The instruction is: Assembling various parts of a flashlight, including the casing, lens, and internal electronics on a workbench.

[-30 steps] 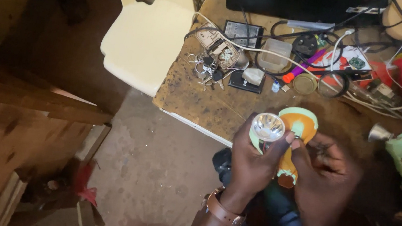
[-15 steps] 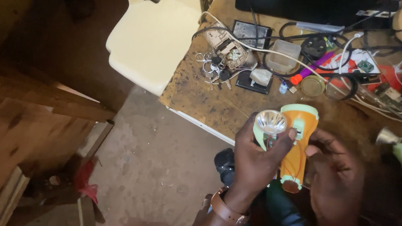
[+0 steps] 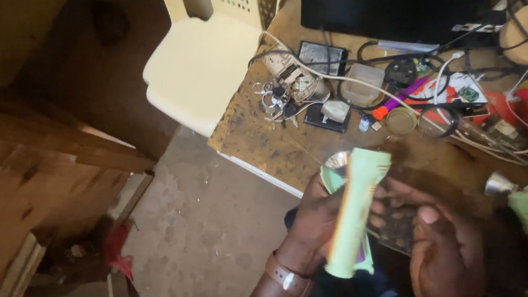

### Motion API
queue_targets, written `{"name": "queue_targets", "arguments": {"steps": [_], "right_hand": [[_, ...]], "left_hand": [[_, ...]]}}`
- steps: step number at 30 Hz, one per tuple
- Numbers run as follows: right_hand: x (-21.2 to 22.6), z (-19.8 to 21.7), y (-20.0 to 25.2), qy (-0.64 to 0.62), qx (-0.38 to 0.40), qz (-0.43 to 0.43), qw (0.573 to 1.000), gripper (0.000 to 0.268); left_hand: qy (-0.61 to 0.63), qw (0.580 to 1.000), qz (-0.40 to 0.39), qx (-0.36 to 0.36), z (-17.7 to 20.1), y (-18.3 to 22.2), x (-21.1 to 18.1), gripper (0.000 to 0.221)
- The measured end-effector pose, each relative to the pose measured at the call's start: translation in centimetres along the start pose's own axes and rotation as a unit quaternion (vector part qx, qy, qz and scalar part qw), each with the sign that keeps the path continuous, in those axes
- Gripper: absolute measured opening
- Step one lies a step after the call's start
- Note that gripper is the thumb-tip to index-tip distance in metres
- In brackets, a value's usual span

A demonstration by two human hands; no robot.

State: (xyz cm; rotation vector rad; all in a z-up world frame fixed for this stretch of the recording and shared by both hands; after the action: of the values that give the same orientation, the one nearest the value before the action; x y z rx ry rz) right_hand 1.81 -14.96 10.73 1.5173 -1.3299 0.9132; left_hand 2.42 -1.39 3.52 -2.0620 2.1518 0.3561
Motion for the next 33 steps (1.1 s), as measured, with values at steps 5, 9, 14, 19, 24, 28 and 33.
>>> {"name": "queue_targets", "arguments": {"steps": [5, 9, 14, 19, 24, 28, 33], "right_hand": [[1.8, -0.5, 1.3, 0.093, -0.009, -0.030, 0.995, 0.045], [2.0, -0.2, 1.3, 0.153, 0.005, -0.027, 0.988, 0.037], [2.2, -0.6, 1.3, 0.176, 0.004, -0.018, 0.984, 0.041], [1.5, -1.3, 1.5, 0.172, -0.006, -0.013, 0.985, 0.046], [1.9, -2.7, 1.9, 0.374, -0.038, -0.047, 0.925, 0.066], [0.5, -2.0, 0.7, 0.403, -0.010, -0.013, 0.915, 0.070], [-0.4, -0.2, -0.9, 0.233, -0.012, -0.111, 0.966, 0.057]], "left_hand": [[0.050, 0.992, 0.080, 0.083, 3.1, 0.3, 0.1, 0.068], [0.066, 0.992, 0.101, 0.036, -0.9, 0.6, -1.1, 0.093], [0.061, 0.992, 0.084, 0.065, 1.7, 0.6, -0.7, 0.094], [-0.031, 0.999, 0.017, 0.039, 0.6, -0.3, 0.1, 0.065], [-0.483, 0.831, -0.200, -0.190, -4.3, -0.7, -1.3, 0.027], [-0.498, 0.816, -0.179, -0.231, -4.9, -0.6, -1.5, 0.021], [-0.401, 0.873, -0.146, -0.238, -4.7, -0.7, -1.6, 0.029]]}}
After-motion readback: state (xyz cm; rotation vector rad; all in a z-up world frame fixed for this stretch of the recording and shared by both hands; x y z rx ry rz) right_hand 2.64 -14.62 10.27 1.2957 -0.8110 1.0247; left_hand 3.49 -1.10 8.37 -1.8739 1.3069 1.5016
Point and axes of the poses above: each hand's wrist, its own y-axis away from the middle knuckle, its own z-axis out of the back of the hand, x = y × z, the point moved 1 cm from there along -y, towards the middle knuckle, and after that the axes turned 5 degrees about -z, right-handed, at the moved point
